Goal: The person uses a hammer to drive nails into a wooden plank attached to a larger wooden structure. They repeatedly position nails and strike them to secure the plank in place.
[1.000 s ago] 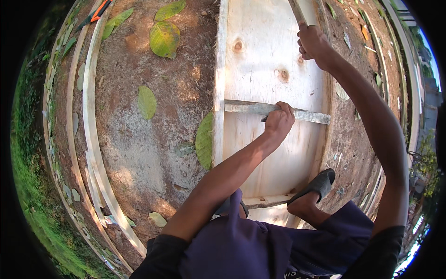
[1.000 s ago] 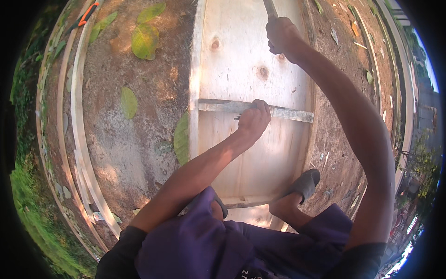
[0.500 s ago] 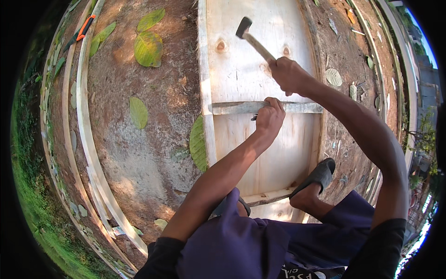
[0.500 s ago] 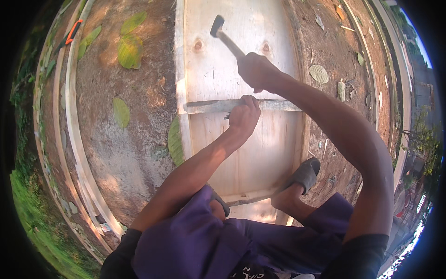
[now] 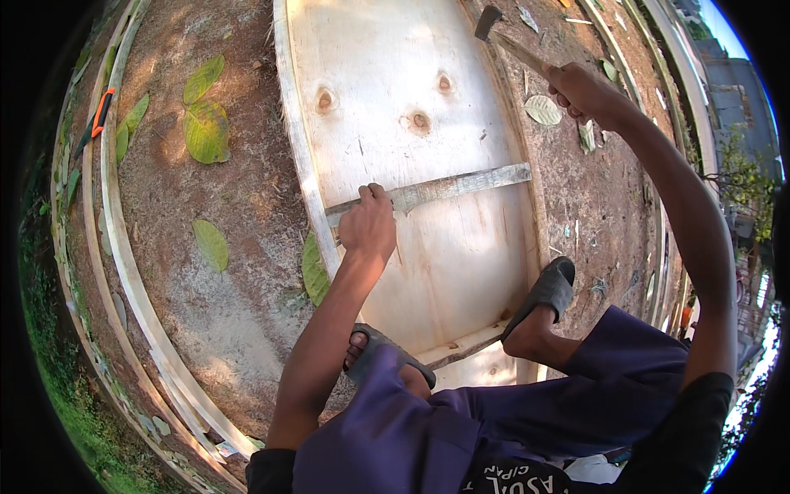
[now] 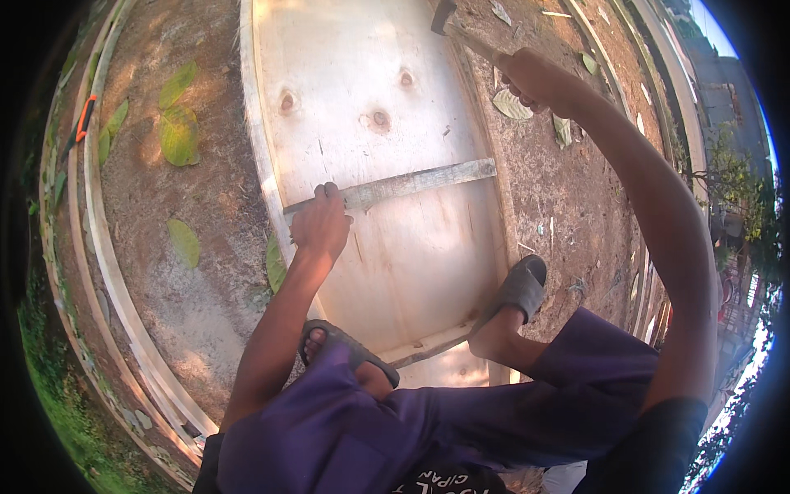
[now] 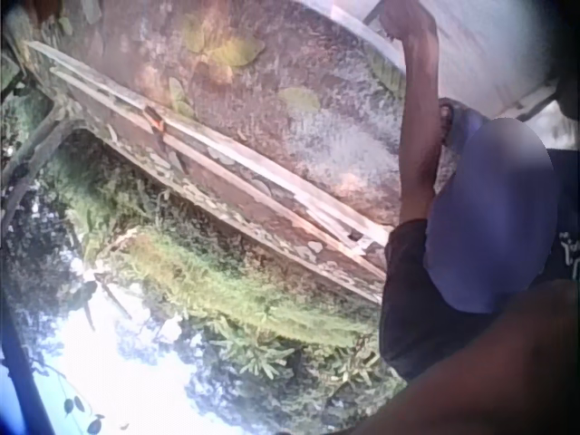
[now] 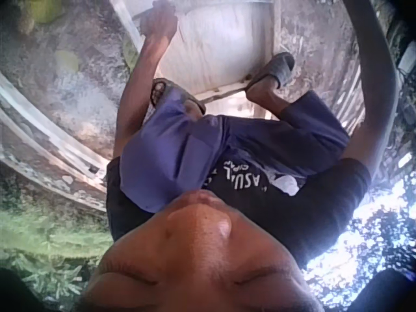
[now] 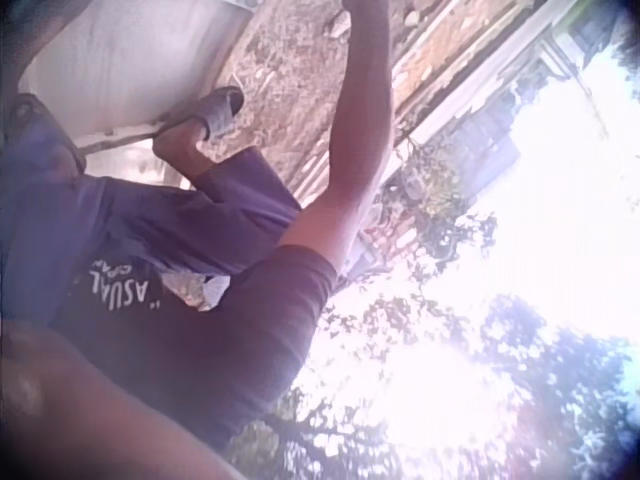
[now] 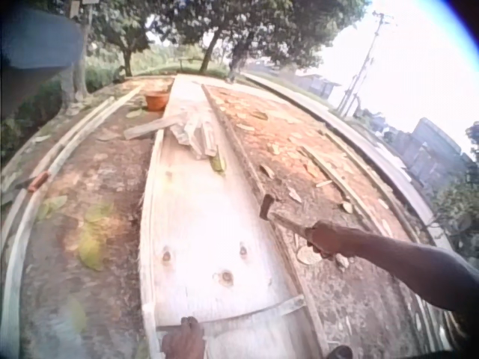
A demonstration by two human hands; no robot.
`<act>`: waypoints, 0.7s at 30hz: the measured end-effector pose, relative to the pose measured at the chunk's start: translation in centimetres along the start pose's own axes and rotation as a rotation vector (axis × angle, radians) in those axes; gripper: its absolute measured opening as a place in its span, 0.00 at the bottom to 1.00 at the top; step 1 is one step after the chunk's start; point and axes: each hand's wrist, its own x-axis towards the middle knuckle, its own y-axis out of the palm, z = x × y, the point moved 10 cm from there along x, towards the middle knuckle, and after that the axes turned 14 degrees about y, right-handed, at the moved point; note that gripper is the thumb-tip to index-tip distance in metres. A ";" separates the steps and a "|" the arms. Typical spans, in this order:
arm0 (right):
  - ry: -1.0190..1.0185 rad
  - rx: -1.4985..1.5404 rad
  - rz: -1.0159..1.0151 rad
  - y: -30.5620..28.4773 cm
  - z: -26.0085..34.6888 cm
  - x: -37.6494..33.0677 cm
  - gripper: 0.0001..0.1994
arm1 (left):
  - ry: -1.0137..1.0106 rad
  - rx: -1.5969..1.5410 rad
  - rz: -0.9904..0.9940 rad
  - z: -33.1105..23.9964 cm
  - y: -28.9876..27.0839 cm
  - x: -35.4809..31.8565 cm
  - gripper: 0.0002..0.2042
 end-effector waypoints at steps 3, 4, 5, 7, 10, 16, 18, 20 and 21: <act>0.043 0.131 -0.107 1.2 -2.8 1.3 0.24 | 0.093 0.119 -0.002 0.5 0.2 0.6 0.20; -0.050 -0.071 -0.114 4.0 -3.7 1.5 0.24 | 0.120 0.155 -0.021 0.5 0.1 0.8 0.18; -0.058 -0.249 -0.013 6.2 -4.1 1.3 0.24 | 0.123 0.174 -0.028 0.5 0.0 0.8 0.17; -0.033 -0.549 0.303 10.5 -4.7 -0.2 0.24 | 0.123 0.221 -0.036 0.4 -0.4 0.6 0.15; 0.001 -0.611 0.399 7.7 -2.1 -0.7 0.23 | 0.135 0.272 -0.030 -0.3 -0.2 1.0 0.15; -0.086 0.101 -0.182 -1.0 -0.2 2.2 0.28 | 0.181 0.305 -0.032 -0.9 -0.3 0.9 0.15; -0.084 -0.112 -0.102 4.4 -2.4 0.0 0.28 | 0.169 0.308 -0.029 -0.3 -0.3 0.7 0.16; -0.103 -0.382 0.119 8.7 -3.1 -2.1 0.28 | 0.148 0.299 0.017 -0.1 -0.3 0.7 0.18; -0.134 -0.538 0.303 10.8 -2.8 -2.9 0.28 | 0.132 0.316 0.019 0.1 -0.6 0.4 0.18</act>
